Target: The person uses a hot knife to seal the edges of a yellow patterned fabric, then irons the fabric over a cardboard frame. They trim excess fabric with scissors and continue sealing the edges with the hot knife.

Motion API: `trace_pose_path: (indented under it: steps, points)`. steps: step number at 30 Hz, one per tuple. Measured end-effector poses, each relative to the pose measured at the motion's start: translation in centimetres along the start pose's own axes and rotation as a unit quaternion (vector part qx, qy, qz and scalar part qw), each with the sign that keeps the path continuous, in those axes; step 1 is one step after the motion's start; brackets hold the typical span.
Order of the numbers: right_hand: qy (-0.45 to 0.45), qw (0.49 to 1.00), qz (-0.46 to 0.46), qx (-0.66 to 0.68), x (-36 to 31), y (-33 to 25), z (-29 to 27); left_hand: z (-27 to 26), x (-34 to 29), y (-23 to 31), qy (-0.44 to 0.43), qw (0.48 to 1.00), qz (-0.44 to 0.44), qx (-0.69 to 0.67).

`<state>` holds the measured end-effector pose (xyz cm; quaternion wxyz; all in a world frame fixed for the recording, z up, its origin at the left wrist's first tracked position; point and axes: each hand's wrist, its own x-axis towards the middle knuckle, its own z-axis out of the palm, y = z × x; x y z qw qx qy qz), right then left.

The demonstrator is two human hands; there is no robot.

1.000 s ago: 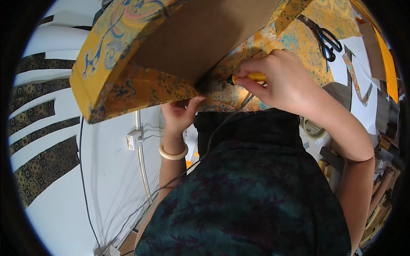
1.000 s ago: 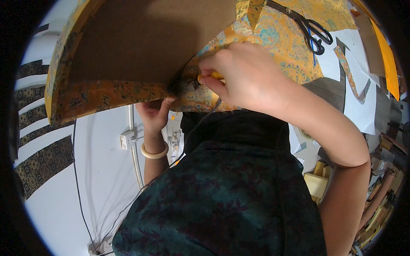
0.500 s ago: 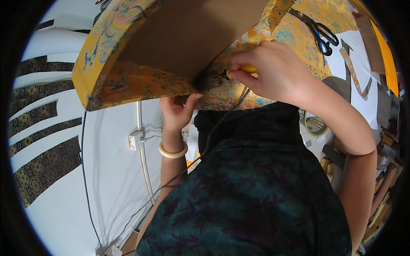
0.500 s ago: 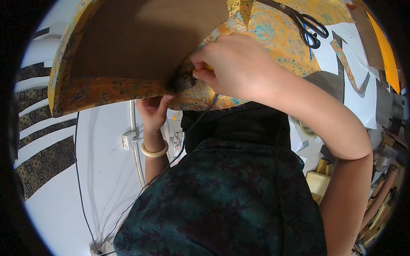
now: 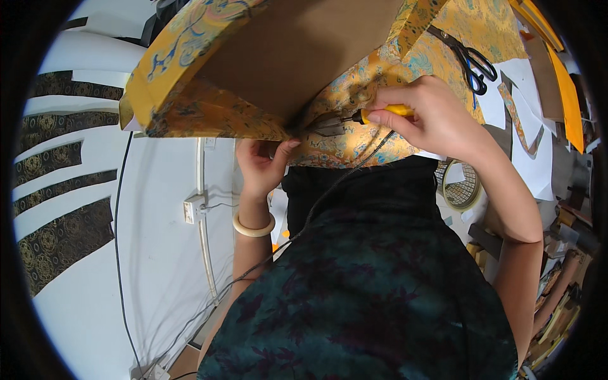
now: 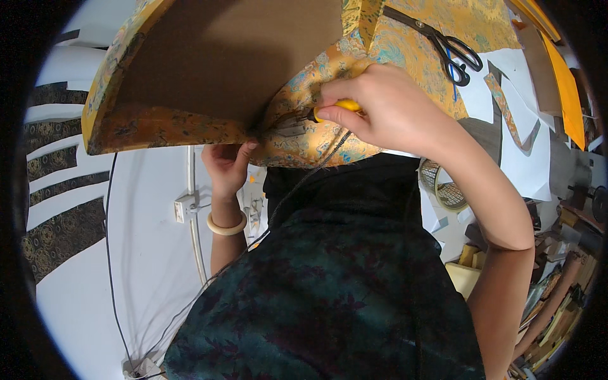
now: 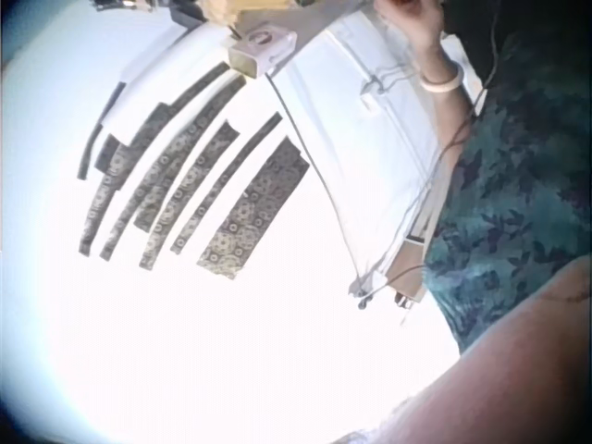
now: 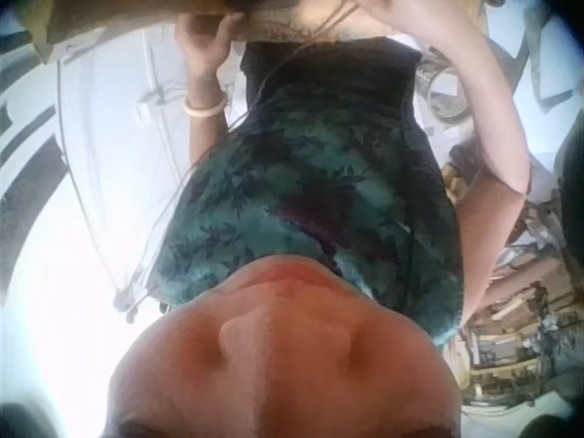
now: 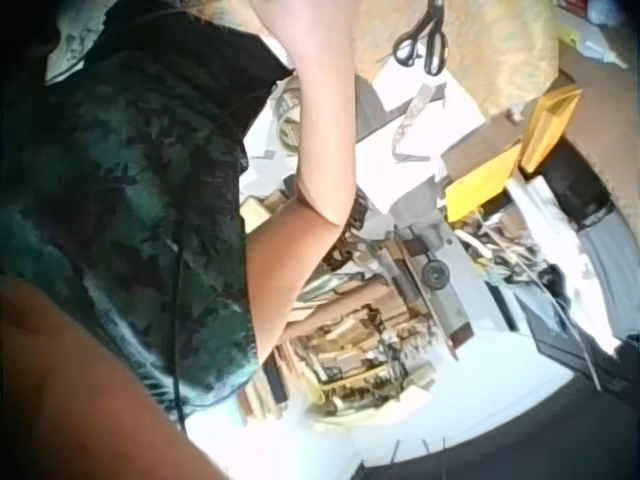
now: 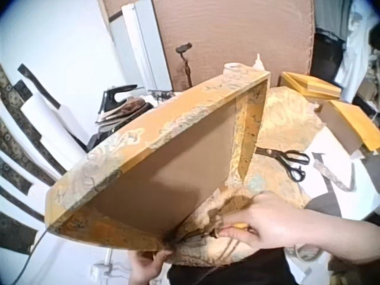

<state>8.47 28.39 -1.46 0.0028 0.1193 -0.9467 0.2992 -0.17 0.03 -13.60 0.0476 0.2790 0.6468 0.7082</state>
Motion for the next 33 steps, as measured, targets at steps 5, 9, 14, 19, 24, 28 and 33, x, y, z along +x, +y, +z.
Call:
trace_pose_path:
  steps: [5,9,14,19,24,28,33]
  points:
    - [-0.028,0.998,0.021,-0.042,1.1,-0.3,-0.6,-0.1,-0.3,0.3,-0.009,0.999,-0.036,-0.014]
    - [-0.044,0.997,0.023,-0.063,2.5,-0.6,-1.0,0.0,-0.3,0.5,-0.002,0.999,-0.036,-0.026]
    - [-0.030,0.993,0.052,-0.104,2.5,-1.5,-0.4,-0.1,-0.3,0.5,-0.009,0.999,-0.040,0.006]
    - [-0.029,0.994,0.046,-0.098,2.5,-2.0,-0.1,-0.6,-0.3,0.2,-0.024,0.998,-0.060,0.003]
    - [0.029,0.995,-0.020,-0.094,2.6,-1.0,0.9,-0.4,-0.1,0.3,-0.020,0.999,-0.040,-0.001]
    - [-0.007,0.994,0.015,-0.104,2.6,-2.7,0.7,-0.2,0.1,0.3,-0.022,0.999,-0.042,-0.019]
    - [-0.009,0.997,0.015,-0.081,2.4,-1.6,0.6,-0.6,-0.1,0.3,-0.034,0.998,-0.051,-0.025]
